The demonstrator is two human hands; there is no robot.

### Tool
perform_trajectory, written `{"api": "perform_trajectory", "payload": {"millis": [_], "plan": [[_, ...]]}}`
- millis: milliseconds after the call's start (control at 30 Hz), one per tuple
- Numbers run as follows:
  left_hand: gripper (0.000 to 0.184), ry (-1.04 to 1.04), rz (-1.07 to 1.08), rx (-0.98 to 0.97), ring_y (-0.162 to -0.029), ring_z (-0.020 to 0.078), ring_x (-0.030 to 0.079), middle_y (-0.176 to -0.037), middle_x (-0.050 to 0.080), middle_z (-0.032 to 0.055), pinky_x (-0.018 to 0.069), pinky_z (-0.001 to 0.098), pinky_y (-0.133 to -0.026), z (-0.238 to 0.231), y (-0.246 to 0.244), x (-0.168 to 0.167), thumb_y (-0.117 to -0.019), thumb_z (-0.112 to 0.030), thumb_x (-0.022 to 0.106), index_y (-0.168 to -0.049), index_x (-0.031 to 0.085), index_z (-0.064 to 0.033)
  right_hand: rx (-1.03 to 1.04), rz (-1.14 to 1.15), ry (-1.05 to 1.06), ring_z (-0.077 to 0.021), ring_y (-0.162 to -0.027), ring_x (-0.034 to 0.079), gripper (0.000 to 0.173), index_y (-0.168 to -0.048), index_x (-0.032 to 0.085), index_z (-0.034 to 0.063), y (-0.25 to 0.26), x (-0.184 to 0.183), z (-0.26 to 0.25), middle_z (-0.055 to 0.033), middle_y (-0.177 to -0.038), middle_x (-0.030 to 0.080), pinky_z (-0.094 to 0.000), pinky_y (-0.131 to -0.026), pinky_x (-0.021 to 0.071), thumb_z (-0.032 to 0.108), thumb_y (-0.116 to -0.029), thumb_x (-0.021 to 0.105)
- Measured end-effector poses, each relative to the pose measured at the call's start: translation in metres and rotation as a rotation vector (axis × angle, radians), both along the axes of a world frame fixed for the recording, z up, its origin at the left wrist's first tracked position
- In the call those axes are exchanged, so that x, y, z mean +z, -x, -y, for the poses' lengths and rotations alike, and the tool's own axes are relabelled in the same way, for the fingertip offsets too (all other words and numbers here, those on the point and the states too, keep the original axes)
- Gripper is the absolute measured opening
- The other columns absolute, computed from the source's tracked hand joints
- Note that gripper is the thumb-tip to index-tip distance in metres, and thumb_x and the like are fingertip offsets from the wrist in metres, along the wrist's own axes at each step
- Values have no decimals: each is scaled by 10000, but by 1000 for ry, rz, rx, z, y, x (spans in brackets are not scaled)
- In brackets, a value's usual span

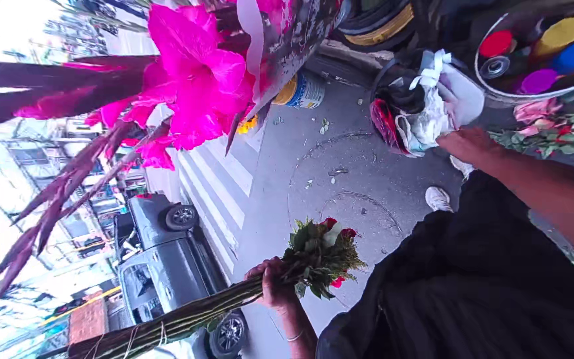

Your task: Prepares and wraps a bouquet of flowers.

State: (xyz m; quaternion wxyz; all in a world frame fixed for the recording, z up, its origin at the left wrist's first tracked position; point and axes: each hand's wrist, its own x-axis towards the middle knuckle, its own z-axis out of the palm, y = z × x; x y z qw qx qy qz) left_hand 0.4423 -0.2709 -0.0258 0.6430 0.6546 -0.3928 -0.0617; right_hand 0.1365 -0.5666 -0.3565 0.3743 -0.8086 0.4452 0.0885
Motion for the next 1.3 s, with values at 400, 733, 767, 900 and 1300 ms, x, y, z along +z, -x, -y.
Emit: {"api": "perform_trajectory", "payload": {"millis": [400,733,767,900,1300], "plan": [[206,3,74,-29,-679,100,690,-800,719,-18,597,277,-645,-40,-35,9,-851,-115,750,-1030,664,-173,-138,58,292,-482,-1102,601,96,-953,750,1,-13,61,32,-230,-996,710,-663,-971,405,-35,-890,688],[390,-105,37,-191,-872,29,707,-955,744,-84,605,236,-816,-37,-19,-13,-775,-212,863,-1107,677,-132,-152,365,565,-515,-1036,653,173,-1066,720,-34,-27,222,75,-295,-990,706,-672,-1032,415,95,-953,696],[412,-158,45,-242,-895,14,700,-972,743,-74,595,227,-844,-34,-15,-17,-777,-203,842,-1129,672,-73,-138,357,540,-516,-1022,667,176,-1096,713,-22,-29,239,69,-289,-1011,709,-688,-946,470,97,-983,649],[496,-343,90,-506,-808,7,694,-892,738,21,596,237,-818,7,-5,-35,-718,-146,801,-1105,643,122,140,329,403,-515,-1032,653,271,-1240,681,8,-30,307,-8,-291,-1071,691,-686,-869,491,23,-1002,554],[348,-397,320,-1090,-739,44,684,-790,717,79,589,270,-742,105,92,-27,-686,-161,768,-921,698,86,-388,675,501,-407,-780,697,238,-963,698,-30,2,337,-206,-214,-808,695,-599,-717,520,207,-944,679]]}}
